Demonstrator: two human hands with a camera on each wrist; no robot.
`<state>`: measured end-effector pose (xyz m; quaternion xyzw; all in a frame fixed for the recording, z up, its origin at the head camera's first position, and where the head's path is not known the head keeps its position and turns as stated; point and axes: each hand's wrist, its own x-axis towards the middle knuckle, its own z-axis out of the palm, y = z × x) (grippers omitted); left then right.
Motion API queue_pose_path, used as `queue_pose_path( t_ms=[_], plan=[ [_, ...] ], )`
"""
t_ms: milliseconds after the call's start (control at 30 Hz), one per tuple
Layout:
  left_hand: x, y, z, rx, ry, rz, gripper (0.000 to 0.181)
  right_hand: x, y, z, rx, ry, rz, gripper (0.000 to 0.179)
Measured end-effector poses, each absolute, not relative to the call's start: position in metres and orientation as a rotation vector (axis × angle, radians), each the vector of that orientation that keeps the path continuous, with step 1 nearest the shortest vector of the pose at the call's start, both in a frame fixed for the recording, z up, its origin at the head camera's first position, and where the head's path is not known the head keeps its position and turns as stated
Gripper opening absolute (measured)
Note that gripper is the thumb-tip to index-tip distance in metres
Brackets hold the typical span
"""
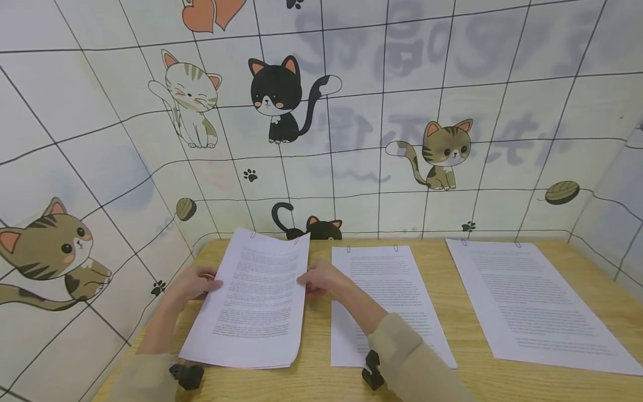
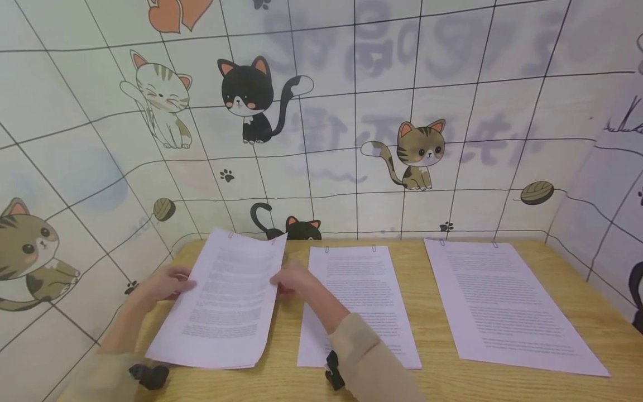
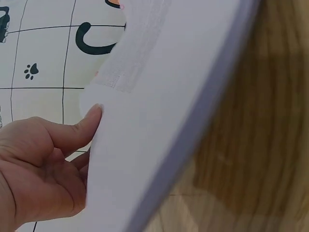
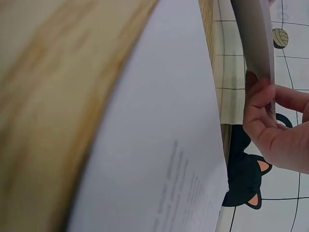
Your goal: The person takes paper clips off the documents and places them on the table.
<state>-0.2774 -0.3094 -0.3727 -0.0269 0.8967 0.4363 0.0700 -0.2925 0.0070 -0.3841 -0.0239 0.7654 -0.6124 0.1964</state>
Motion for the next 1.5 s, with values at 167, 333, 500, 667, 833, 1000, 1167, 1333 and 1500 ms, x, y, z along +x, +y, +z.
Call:
queue_pose_path(
  t_ms=[167, 333, 500, 667, 833, 1000, 1167, 1333, 1500],
  plan=[
    [-0.274, -0.312, -0.369, -0.087, 2.642, 1.417, 0.042, -0.292, 0.014, -0.384, -0.111, 2.184, -1.712, 0.014],
    [-0.271, -0.312, -0.366, -0.049, 2.592, 1.475, 0.041, -0.291, 0.023, -0.380, -0.191, 2.217, -1.674, 0.016],
    [-0.268, -0.311, -0.360, 0.004, 2.582, 1.465, 0.039, -0.287, 0.033, -0.373, -0.335, 2.241, -1.682, 0.018],
    [-0.266, -0.305, -0.355, 0.093, 2.548, 1.493, 0.041, -0.283, 0.042, -0.368, -0.389, 2.284, -1.686, 0.021],
    [-0.264, -0.294, -0.348, 0.138, 2.564, 1.518, 0.045, -0.279, 0.051, -0.363, -0.408, 2.304, -1.697, 0.022],
    [-0.262, -0.283, -0.339, 0.176, 2.587, 1.528, 0.049, -0.273, 0.064, -0.353, -0.427, 2.287, -1.735, 0.023],
    [-0.258, -0.268, -0.330, 0.204, 2.587, 1.557, 0.048, -0.269, 0.081, -0.349, -0.432, 2.286, -1.743, 0.029],
    [-0.255, -0.251, -0.326, 0.218, 2.569, 1.635, 0.047, -0.266, 0.098, -0.345, -0.490, 2.272, -1.759, 0.032],
    [-0.252, -0.236, -0.326, 0.270, 2.516, 1.689, 0.046, -0.260, 0.116, -0.342, -0.549, 2.267, -1.755, 0.035]
  ],
)
